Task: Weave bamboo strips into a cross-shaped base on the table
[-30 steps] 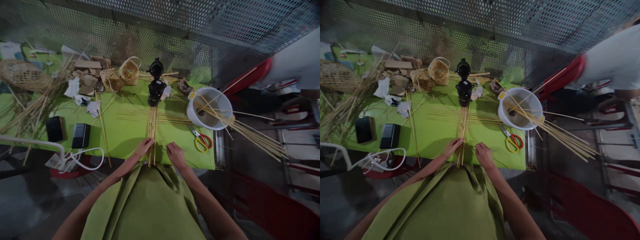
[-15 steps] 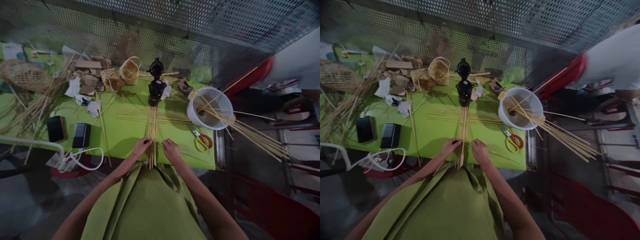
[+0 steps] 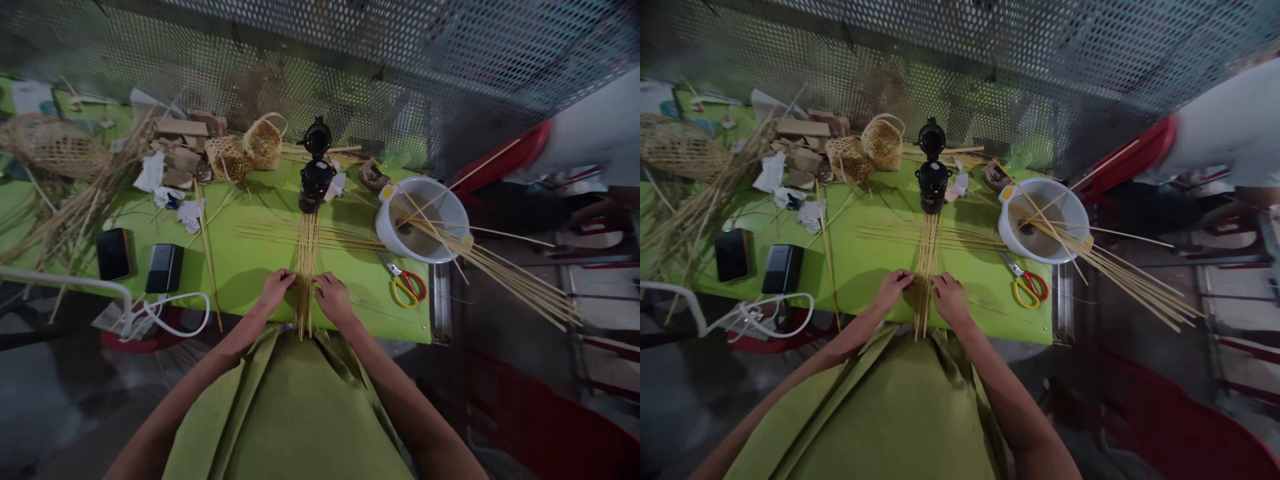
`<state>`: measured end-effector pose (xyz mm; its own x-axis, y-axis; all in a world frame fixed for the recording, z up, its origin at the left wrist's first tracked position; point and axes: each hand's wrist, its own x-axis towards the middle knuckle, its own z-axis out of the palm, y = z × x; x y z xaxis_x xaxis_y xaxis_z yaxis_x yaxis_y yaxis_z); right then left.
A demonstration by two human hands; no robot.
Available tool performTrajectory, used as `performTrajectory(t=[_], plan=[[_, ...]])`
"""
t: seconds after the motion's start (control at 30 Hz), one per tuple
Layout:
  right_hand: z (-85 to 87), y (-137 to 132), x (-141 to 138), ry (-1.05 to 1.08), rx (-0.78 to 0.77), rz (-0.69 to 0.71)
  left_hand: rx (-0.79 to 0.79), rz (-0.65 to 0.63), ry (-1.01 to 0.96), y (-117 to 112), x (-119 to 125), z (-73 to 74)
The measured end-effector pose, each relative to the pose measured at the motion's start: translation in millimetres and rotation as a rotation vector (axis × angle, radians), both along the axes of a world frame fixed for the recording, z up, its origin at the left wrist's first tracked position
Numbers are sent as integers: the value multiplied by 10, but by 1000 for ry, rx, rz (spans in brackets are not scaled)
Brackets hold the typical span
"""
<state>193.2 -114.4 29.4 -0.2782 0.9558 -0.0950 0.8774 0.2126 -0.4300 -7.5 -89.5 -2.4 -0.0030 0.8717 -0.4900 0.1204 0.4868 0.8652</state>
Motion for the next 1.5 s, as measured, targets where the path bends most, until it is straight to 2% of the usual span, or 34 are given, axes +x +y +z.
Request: performTrajectory(t=[0.17,0.33,0.43,0.5,0.63,0.7,0.77,0.87,1.2,1.37,1.5], plan=[[-18,121,-45,272,-58,-23,37,62,-5,119,-58,146],[-75,262,-136,209,-139,-12,71,95,-12,137,25,245],[-109,315,-127,241,-135,-31,117,106,116,21,68,245],[-132,324,-102,276,-133,-46,163,-5,269,-95,79,237],[-177,308,-71,294,-132,-61,274,-477,524,-300,83,262],[-192,298,-70,300,-118,-63,323,-655,637,-358,84,289],[-199,292,-70,301,-107,-58,346,-765,732,-385,84,306],[-205,284,-68,288,-102,-54,354,-834,836,-388,87,303],[-236,271,-86,311,-111,-83,204,-772,869,-269,327,323],[-235,278,-84,319,-101,-85,168,-722,866,-249,411,264],[-224,274,-62,332,-101,-79,42,-500,703,-238,390,185]])
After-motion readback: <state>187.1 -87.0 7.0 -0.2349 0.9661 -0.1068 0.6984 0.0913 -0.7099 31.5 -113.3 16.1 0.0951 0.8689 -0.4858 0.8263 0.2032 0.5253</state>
